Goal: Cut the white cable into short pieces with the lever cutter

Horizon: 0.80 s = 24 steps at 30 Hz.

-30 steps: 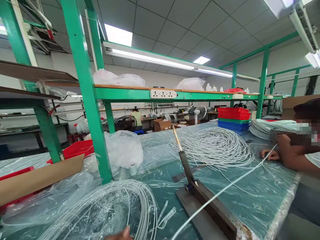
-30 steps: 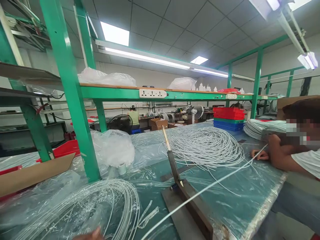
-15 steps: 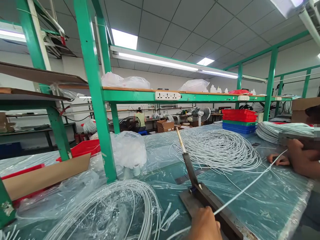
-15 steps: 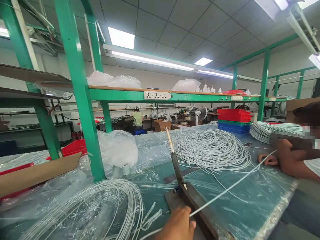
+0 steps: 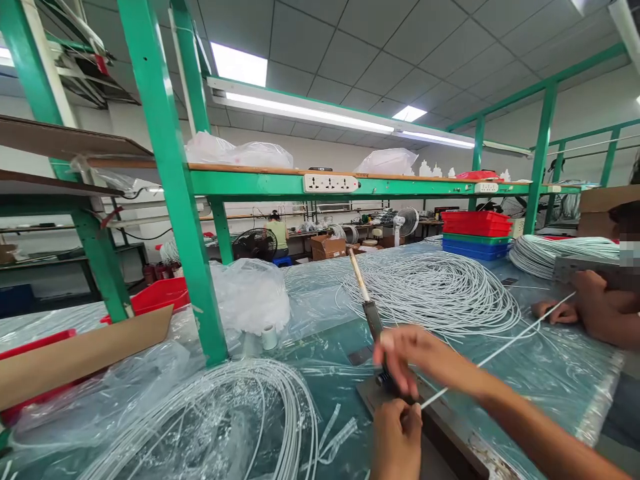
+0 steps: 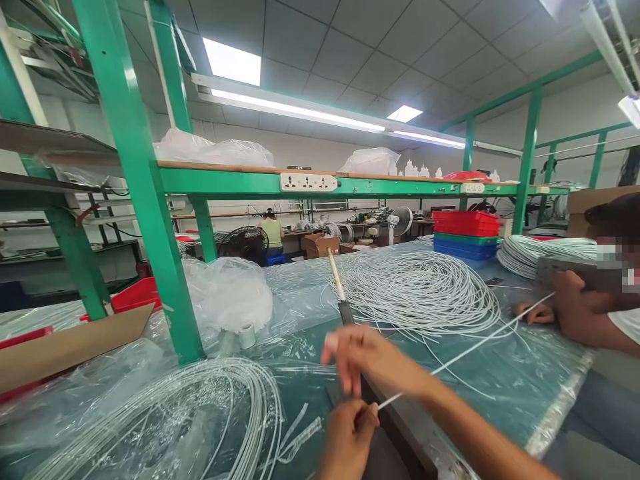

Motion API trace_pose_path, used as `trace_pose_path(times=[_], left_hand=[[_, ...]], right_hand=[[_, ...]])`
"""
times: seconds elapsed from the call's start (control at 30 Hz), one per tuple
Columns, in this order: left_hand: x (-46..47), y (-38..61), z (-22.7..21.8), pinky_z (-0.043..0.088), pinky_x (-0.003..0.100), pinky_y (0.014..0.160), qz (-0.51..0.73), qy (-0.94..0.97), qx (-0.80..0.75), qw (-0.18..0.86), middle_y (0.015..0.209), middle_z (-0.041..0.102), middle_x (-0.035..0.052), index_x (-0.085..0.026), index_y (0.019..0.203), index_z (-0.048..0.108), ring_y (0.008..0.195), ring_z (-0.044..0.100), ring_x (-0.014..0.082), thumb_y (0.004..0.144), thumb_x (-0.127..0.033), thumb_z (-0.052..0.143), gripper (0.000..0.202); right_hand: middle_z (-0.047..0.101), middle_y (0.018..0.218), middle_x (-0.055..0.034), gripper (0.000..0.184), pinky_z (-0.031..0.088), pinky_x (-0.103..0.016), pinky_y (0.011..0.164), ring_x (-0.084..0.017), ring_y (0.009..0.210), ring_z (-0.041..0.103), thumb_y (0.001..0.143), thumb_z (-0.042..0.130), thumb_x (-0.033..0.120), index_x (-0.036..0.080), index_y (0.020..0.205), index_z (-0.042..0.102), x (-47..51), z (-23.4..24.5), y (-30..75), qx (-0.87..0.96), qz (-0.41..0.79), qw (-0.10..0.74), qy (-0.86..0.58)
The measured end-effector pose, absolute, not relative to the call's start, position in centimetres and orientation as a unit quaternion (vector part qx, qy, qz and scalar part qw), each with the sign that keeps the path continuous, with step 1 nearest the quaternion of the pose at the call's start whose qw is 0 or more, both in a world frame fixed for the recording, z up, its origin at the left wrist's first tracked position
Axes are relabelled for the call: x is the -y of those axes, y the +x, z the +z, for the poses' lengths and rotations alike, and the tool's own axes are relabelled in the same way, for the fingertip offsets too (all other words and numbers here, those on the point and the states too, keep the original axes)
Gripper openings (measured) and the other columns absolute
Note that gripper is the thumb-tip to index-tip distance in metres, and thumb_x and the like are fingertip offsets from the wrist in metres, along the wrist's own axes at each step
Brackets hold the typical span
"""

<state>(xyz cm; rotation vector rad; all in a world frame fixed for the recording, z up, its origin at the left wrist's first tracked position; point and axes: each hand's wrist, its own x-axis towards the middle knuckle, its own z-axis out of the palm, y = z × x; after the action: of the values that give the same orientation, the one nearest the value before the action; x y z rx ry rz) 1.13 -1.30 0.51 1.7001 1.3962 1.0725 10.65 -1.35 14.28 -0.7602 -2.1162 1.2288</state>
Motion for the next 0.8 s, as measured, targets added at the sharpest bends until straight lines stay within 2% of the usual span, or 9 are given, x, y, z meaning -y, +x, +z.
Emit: trace_pose_path(times=[0.07, 0.1, 0.17, 0.23, 0.33, 0.47, 0.67, 0.8], left_hand=[[1.5, 1.3, 0.5, 0.032, 0.026, 0.056, 0.421, 0.659, -0.533, 0.324, 0.058, 0.052, 0.0041, -0.016, 0.055, 0.054, 0.059, 0.048, 0.0167, 0.076, -0.049, 0.039, 0.042], [1.5, 1.4, 0.6, 0.031, 0.026, 0.055, 0.427, 0.657, -0.533, 0.319, 0.057, 0.05, 0.0037, -0.016, 0.054, 0.053, 0.058, 0.047, 0.0161, 0.075, -0.05, 0.039, 0.043], [1.4, 1.5, 0.6, 0.029, 0.025, 0.052, 0.439, 0.65, -0.533, 0.318, 0.054, 0.046, 0.0024, -0.016, 0.05, 0.049, 0.055, 0.044, 0.015, 0.072, -0.053, 0.04, 0.044], [1.0, 1.5, 0.4, 0.027, 0.024, 0.051, 0.449, 0.64, -0.531, 0.326, 0.05, 0.04, 0.0006, -0.017, 0.047, 0.045, 0.053, 0.04, 0.0141, 0.07, -0.055, 0.04, 0.045], [0.2, 1.5, 0.0, 0.024, 0.025, 0.051, 0.45, 0.631, -0.529, 0.347, 0.046, 0.037, -0.0004, -0.018, 0.044, 0.043, 0.049, 0.036, 0.0132, 0.066, -0.06, 0.041, 0.047], [-0.5, 1.4, -0.7, 0.023, 0.026, 0.052, 0.451, 0.619, -0.526, 0.369, 0.044, 0.041, 0.0007, -0.019, 0.042, 0.044, 0.048, 0.036, 0.0138, 0.063, -0.06, 0.044, 0.046], [-0.6, 1.0, -1.8, 0.023, 0.027, 0.053, 0.466, 0.613, -0.503, 0.393, 0.045, 0.041, 0.0009, -0.018, 0.045, 0.048, 0.049, 0.035, 0.0137, 0.064, -0.054, 0.044, 0.041], [-0.3, 0.9, -1.7, 0.021, 0.026, 0.051, 0.46, 0.607, -0.489, 0.426, 0.044, 0.035, -0.0022, -0.018, 0.045, 0.046, 0.046, 0.03, 0.0117, 0.063, -0.054, 0.046, 0.04]], right_hand=[[0.05, 0.05, 0.0034, 0.034, 0.037, -0.017, 0.042, -0.007, 0.041, 0.045, 0.085, 0.038, 0.045, 0.016, 0.093, 0.055, -4.4, 16.8, 11.6, 0.726, 0.364, 0.448, -0.373], [0.048, 0.046, 0.004, 0.035, 0.034, -0.017, 0.041, -0.006, 0.039, 0.042, 0.087, 0.036, 0.043, 0.014, 0.097, 0.054, -7.3, 17.7, 11.8, 0.706, 0.348, 0.468, -0.403], [0.045, 0.042, 0.0046, 0.038, 0.031, -0.017, 0.038, -0.006, 0.036, 0.038, 0.089, 0.032, 0.042, 0.012, 0.102, 0.051, -12.1, 18.8, 11.9, 0.681, 0.345, 0.466, -0.447], [0.043, 0.042, 0.0047, 0.043, 0.027, -0.018, 0.035, -0.006, 0.033, 0.036, 0.089, 0.029, 0.045, 0.009, 0.103, 0.05, -15.5, 19.0, 11.4, 0.665, 0.375, 0.428, -0.484], [0.043, 0.047, 0.0051, 0.052, 0.025, -0.018, 0.034, -0.005, 0.033, 0.031, 0.088, 0.025, 0.053, 0.009, 0.096, 0.051, -17.9, 18.5, 10.1, 0.643, 0.436, 0.37, -0.509], [0.037, 0.048, 0.0064, 0.06, 0.021, -0.017, 0.033, -0.003, 0.033, 0.022, 0.085, 0.017, 0.061, 0.012, 0.086, 0.052, -18.8, 18.1, 8.6, 0.623, 0.499, 0.338, -0.499], [0.034, 0.041, 0.0051, 0.066, 0.018, -0.015, 0.032, -0.004, 0.03, 0.022, 0.082, 0.003, 0.063, 0.013, 0.08, 0.047, -16.9, 19.3, 9.9, 0.594, 0.542, 0.361, -0.473], [0.038, 0.04, 0.0036, 0.064, 0.022, -0.014, 0.033, -0.005, 0.031, 0.025, 0.08, 0.006, 0.065, 0.016, 0.082, 0.046, -12.4, 20.4, 13.1, 0.584, 0.561, 0.397, -0.432]])
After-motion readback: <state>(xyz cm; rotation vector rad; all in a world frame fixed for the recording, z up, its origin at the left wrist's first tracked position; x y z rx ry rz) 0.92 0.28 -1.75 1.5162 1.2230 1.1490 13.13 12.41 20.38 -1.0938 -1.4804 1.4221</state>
